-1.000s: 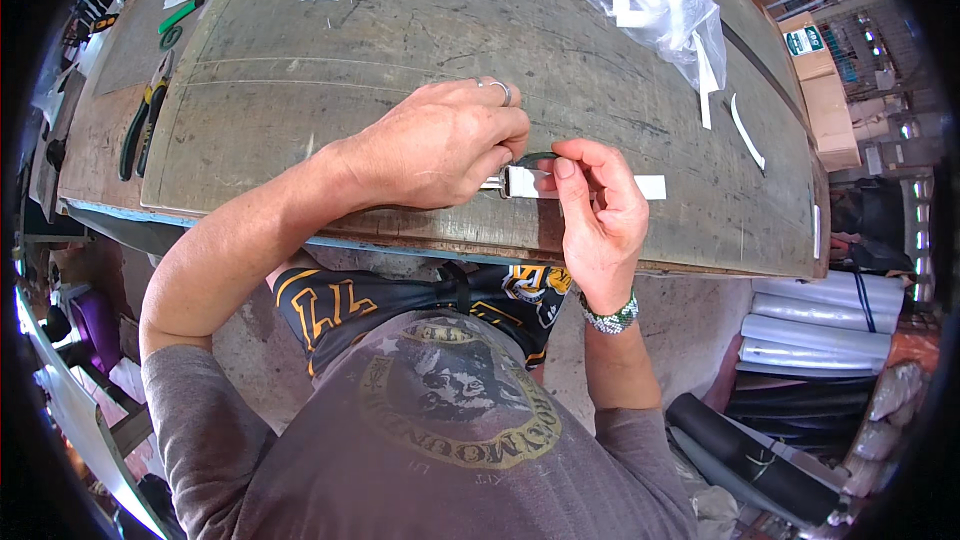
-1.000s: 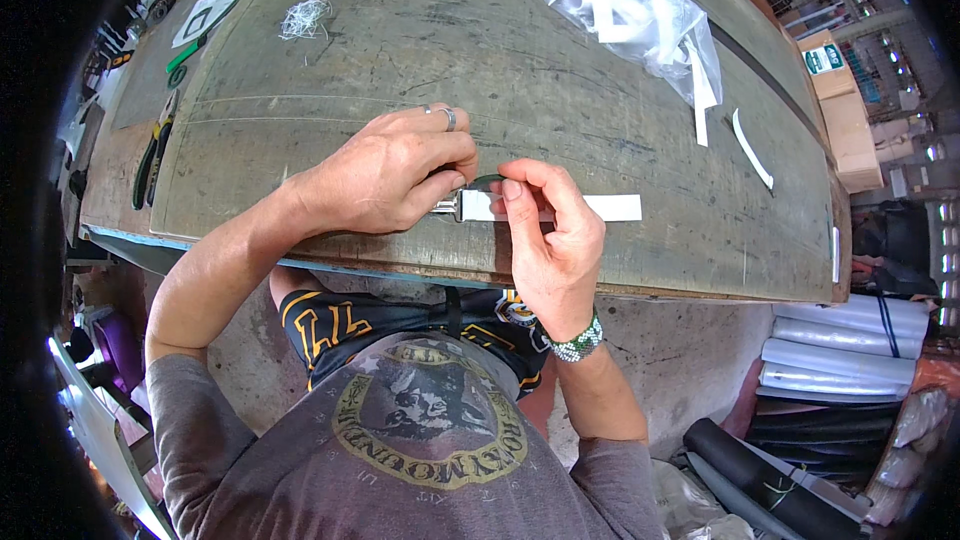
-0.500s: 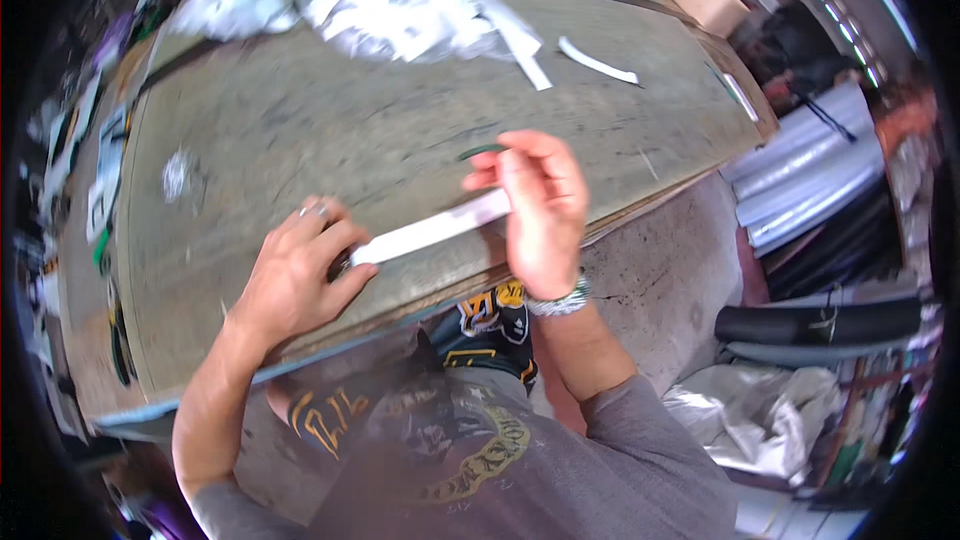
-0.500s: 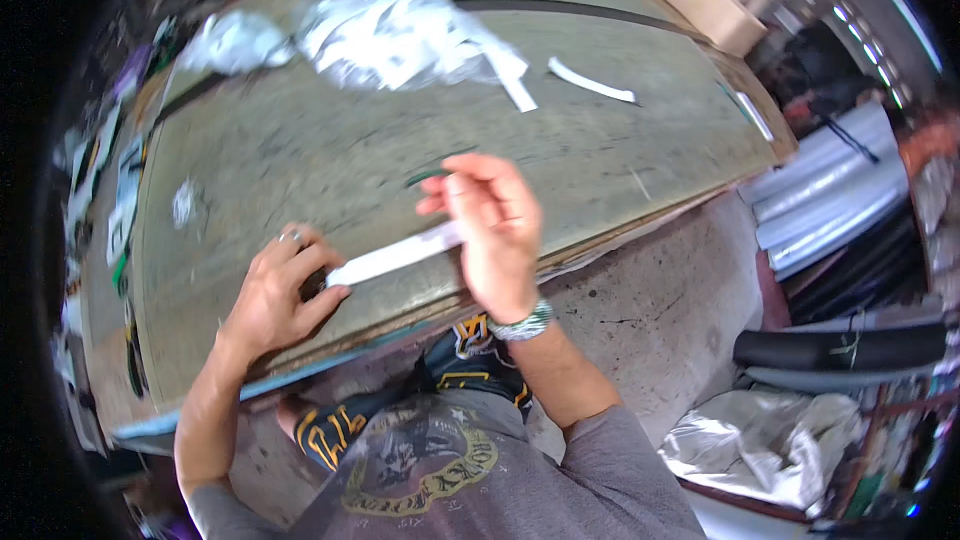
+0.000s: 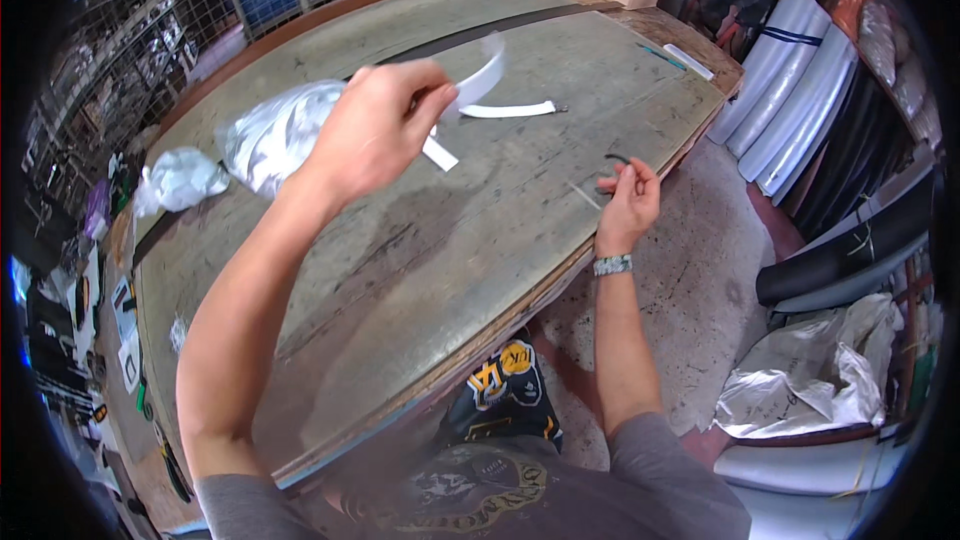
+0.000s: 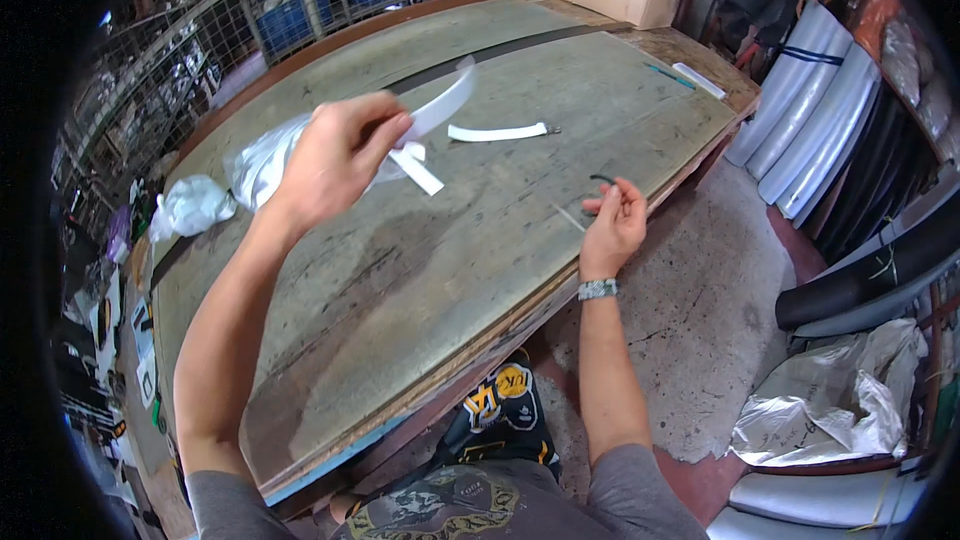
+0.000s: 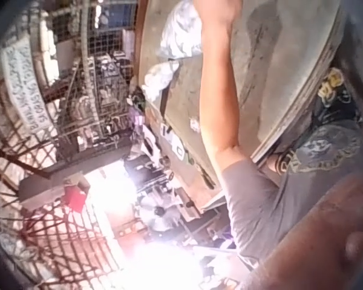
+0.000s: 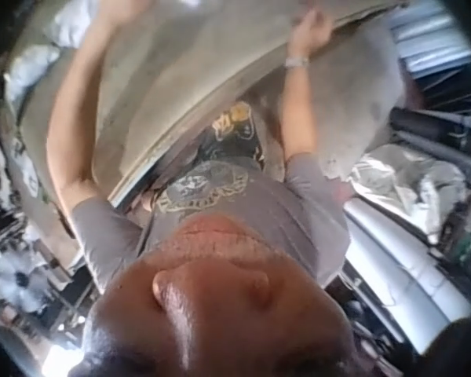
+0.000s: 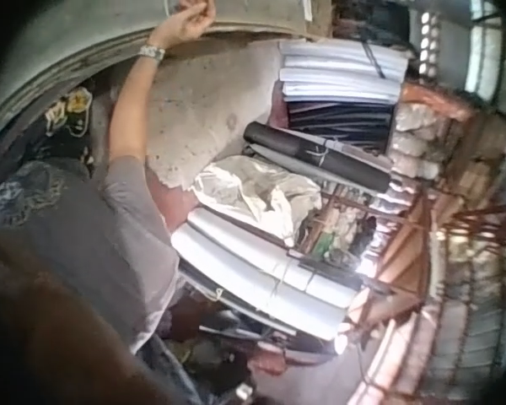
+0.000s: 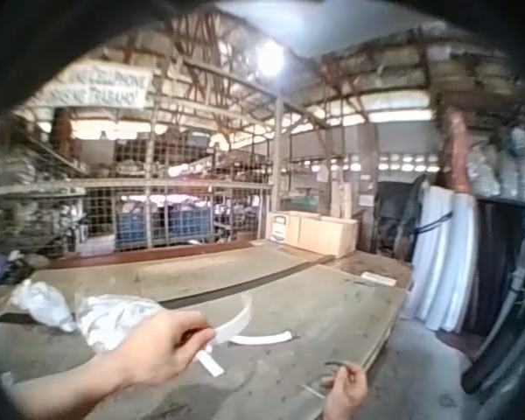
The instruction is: The recorder is assembling small leather or fabric straps by attaching metal clips and small rubber loops.
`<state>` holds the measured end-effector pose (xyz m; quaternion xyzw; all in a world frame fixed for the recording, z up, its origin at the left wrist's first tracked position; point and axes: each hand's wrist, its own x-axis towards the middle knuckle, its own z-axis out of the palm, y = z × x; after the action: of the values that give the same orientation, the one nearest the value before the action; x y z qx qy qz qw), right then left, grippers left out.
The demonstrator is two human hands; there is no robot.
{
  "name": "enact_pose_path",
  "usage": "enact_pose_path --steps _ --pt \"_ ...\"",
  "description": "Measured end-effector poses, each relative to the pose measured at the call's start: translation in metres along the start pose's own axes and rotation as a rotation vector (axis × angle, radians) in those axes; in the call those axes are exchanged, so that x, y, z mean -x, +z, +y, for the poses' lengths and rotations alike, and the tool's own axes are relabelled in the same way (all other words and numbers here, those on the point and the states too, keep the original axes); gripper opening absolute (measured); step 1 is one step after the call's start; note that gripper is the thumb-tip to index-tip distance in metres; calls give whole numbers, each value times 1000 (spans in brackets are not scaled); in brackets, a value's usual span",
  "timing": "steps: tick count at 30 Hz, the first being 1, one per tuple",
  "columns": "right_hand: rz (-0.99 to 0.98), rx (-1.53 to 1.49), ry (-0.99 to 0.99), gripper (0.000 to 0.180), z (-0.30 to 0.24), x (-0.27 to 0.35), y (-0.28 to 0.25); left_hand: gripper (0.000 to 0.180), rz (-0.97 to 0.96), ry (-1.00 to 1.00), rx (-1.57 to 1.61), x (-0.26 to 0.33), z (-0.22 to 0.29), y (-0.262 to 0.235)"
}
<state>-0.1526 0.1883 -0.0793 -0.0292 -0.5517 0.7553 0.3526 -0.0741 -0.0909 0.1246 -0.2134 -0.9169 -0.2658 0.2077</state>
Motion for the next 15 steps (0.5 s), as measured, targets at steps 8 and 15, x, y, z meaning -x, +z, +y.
enact_pose_path --steps 8,15 --pt "-27 18 -93 19 1 10 6 20 66 93 -427 -63 -104 124" --pt "-11 -15 -95 18 0 7 6 48 -414 222 -429 3 -99 111"
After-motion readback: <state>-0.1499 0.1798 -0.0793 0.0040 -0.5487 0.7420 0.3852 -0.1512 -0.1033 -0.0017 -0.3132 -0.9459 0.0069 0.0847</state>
